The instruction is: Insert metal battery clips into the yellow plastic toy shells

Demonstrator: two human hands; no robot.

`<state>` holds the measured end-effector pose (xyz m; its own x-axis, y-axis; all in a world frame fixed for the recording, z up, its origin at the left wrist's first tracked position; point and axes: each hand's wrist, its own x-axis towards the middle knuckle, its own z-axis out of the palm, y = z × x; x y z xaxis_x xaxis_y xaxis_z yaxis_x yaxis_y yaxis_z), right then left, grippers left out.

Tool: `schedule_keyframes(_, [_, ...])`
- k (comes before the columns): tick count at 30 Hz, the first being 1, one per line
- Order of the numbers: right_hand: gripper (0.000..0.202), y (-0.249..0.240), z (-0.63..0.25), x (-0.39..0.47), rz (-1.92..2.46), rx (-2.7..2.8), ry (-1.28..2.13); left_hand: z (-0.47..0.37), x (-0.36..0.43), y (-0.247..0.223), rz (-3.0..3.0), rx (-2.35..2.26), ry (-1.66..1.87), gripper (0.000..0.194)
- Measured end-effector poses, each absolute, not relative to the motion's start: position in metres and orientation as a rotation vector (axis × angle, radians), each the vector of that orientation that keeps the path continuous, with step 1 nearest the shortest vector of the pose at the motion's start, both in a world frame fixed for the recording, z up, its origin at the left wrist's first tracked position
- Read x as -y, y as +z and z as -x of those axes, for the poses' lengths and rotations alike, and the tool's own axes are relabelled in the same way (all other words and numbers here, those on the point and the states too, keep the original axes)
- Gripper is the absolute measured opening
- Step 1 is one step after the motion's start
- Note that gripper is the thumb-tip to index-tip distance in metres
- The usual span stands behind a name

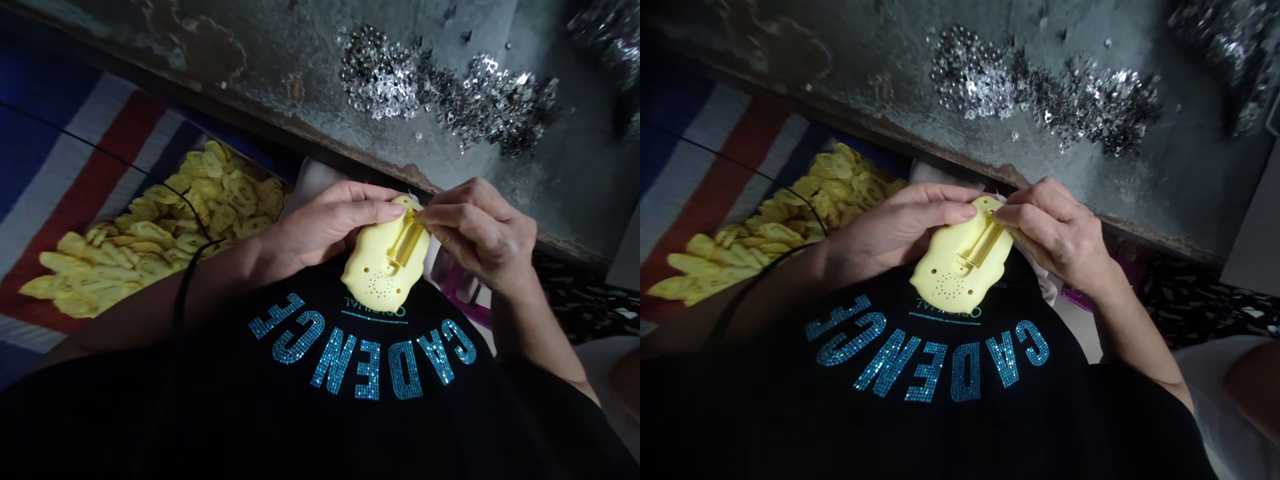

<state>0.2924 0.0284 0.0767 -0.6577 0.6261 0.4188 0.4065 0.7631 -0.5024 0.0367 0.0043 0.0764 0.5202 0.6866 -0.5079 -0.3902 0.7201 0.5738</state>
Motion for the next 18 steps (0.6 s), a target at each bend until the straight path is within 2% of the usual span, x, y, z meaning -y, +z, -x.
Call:
schedule_keyframes(8, [0.024,0.069,-0.292,-0.018,0.879,2.204,0.413,-0.034,-0.005,0.071,-0.503,-0.836,0.692,0.017])
schedule_keyframes(11, [0.031,0.067,-0.291,-0.012,0.884,2.189,0.391,-0.035,-0.006,0.072,-0.457,-0.831,0.690,0.013])
schedule_keyframes(15, [0.036,0.064,-0.289,-0.007,0.856,2.211,0.327,-0.036,-0.004,0.073,-0.473,-0.839,0.683,0.018])
schedule_keyframes(18, [0.033,0.062,-0.288,-0.006,0.874,2.216,0.284,-0.036,-0.003,0.073,-0.482,-0.832,0.675,0.020])
